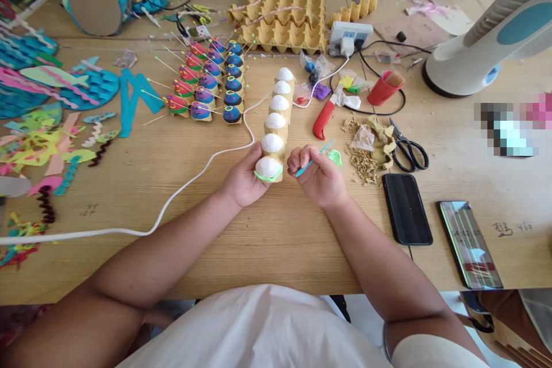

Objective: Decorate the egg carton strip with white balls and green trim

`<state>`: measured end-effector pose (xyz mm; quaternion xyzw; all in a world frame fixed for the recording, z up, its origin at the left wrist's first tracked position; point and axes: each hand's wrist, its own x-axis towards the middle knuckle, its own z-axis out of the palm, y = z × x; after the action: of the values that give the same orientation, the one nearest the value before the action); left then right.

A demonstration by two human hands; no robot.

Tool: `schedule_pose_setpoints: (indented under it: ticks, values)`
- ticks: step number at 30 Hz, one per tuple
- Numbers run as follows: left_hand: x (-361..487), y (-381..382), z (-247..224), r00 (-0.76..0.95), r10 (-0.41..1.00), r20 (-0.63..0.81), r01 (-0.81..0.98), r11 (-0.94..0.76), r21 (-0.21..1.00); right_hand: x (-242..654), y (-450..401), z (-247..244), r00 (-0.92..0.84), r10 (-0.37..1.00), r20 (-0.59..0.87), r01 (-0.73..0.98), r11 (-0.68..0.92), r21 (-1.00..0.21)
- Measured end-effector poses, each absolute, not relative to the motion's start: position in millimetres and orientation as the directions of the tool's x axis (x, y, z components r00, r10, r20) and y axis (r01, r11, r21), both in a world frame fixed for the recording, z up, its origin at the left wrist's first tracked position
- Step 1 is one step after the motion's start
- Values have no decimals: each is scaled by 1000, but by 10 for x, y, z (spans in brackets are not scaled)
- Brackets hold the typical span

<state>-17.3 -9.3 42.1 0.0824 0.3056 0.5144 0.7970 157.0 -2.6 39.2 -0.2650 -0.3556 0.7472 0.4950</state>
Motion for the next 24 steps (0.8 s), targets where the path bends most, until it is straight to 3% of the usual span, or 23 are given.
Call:
schedule_pose_setpoints:
  ticks: [7, 11, 19, 24]
  values:
    - [-179, -98, 323, 234, 947, -221, -758, 320, 568, 1526, -32, 326, -412, 893, -180, -461, -374, -805]
    - [-172, -92, 324, 207, 953, -221, -742, 300, 600, 1497, -101, 361, -481, 843, -241, -422, -464, -779]
    - [-153, -113, 297, 212, 959, -187, -676, 282, 681, 1491, -168, 413, -637, 665, -390, -440, -729, -525]
    - [-115, -117, 269, 234, 963, -136, -612, 255, 749, 1509, -146, 452, -588, 709, -390, -564, -705, -431]
